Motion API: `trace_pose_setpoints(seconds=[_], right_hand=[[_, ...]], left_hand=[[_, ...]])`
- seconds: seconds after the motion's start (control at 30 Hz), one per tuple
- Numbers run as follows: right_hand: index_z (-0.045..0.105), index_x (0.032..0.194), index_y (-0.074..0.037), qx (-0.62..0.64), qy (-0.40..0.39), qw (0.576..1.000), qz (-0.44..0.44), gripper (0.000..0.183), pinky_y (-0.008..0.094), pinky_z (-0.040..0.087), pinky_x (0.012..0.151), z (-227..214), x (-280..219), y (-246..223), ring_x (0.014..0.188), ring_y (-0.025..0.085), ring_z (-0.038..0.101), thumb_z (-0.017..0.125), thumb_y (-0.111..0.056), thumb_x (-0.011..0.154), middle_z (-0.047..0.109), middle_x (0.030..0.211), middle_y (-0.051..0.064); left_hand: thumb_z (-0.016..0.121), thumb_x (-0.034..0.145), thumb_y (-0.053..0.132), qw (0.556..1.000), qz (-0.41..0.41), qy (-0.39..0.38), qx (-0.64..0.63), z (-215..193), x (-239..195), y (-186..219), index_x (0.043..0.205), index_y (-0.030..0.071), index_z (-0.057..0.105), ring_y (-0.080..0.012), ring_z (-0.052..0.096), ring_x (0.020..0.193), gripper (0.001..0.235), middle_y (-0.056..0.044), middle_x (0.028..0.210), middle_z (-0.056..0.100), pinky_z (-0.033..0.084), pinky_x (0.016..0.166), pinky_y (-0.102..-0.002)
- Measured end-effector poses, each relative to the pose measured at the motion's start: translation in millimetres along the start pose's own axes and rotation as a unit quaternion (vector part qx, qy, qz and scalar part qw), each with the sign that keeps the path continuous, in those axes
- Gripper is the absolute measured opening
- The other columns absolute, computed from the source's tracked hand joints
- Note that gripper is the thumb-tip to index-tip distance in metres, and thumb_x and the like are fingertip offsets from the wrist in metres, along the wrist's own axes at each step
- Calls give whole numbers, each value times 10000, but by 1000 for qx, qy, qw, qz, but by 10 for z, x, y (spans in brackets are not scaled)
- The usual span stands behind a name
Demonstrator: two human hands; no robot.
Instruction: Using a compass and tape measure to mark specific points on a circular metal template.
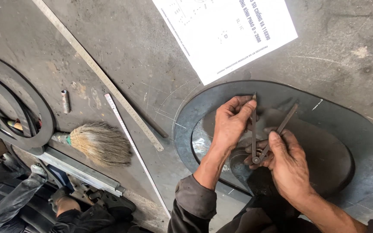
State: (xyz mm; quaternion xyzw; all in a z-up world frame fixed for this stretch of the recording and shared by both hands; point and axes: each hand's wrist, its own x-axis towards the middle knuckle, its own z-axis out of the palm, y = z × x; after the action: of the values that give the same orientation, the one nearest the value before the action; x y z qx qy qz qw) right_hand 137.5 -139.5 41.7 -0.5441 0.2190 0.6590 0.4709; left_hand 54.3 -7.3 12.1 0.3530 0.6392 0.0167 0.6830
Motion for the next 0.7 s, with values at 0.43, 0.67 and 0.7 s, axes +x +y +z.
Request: trace_pose_setpoints(seconds=[0.43,0.67,0.7], right_hand=[[484,1193,-4,26,3,999,19,317,420,602,556,-21,8,-6,670,297,734,409,-288,1072,709,862,198],[489,1197,-7,46,-4,999,19,304,421,593,557,-51,17,21,659,302,723,424,-276,1070,720,871,223],[489,1197,-7,46,-4,999,20,304,421,593,557,-46,13,6,659,302,723,424,-276,1070,720,871,223]], left_hand=[[700,987,183,1000,-6,9,18,36,42,-6,1095,-33,715,-76,602,651,242,-32,763,679,479,556,-241],[697,980,178,1000,-14,20,18,42,47,-18,1092,-45,710,-86,605,640,250,-38,762,686,481,551,-240],[697,980,178,1000,-14,21,18,44,46,-12,1092,-45,710,-86,605,640,250,-38,762,686,481,551,-240]])
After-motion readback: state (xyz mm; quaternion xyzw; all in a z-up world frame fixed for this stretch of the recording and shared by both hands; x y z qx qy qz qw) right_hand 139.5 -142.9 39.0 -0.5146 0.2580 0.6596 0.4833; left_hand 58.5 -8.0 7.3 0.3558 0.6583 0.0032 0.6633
